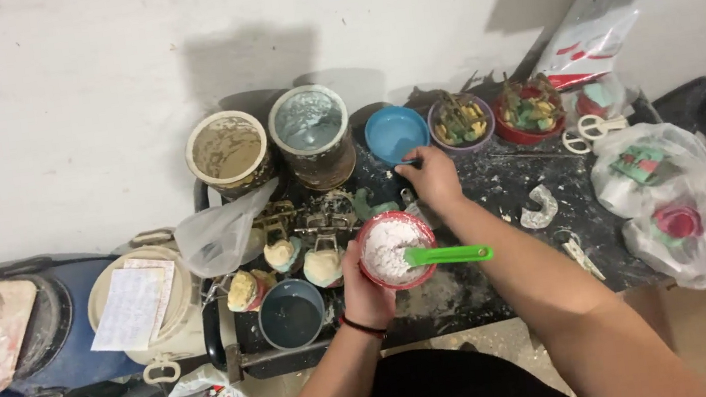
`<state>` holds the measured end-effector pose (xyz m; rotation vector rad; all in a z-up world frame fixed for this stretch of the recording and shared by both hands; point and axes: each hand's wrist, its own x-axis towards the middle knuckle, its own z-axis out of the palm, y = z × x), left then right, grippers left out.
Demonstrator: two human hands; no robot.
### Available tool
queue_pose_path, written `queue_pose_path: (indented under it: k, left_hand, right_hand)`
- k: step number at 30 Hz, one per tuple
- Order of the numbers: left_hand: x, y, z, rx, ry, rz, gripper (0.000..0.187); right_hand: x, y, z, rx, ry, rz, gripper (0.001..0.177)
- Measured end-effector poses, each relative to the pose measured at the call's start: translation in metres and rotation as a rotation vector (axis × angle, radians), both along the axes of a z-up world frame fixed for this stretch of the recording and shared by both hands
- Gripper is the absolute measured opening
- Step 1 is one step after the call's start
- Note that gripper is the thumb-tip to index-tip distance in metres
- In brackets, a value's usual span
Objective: The person prepares dental plaster by pouring powder from a bag into a bowl and mixing it with a spatula on a laboratory bench.
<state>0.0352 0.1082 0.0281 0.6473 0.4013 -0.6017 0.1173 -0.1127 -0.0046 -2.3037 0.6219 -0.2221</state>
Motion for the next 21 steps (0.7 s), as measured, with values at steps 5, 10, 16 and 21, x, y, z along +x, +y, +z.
queue_pose_path:
  k: [5,10,16,21]
  left_hand:
    - [0.005,0.002,-0.007,-0.014,-0.033,-0.04,0.077]
    - [0.006,-0.005,0.011,-0.034,-0.049,-0.09,0.076]
    - [0.01,-0.019,0.013,-0.065,-0.087,-0.151,0.072]
    - [-0.002,-0.034,0.013,-0.085,-0.038,-0.145,0.067]
  right_hand:
    - [-0.03,0.001,0.033,0.027,-0.065,-0.048,0.028]
    - [-0.096,0.0,0.112,0.053,-0.225,0.021,0.036]
    - [-0.164,-0.006,0.187,0.029,-0.258,0.157,0.035]
    - [-0.196,-0.015,0.2,0.021,-0.229,0.165,0.036]
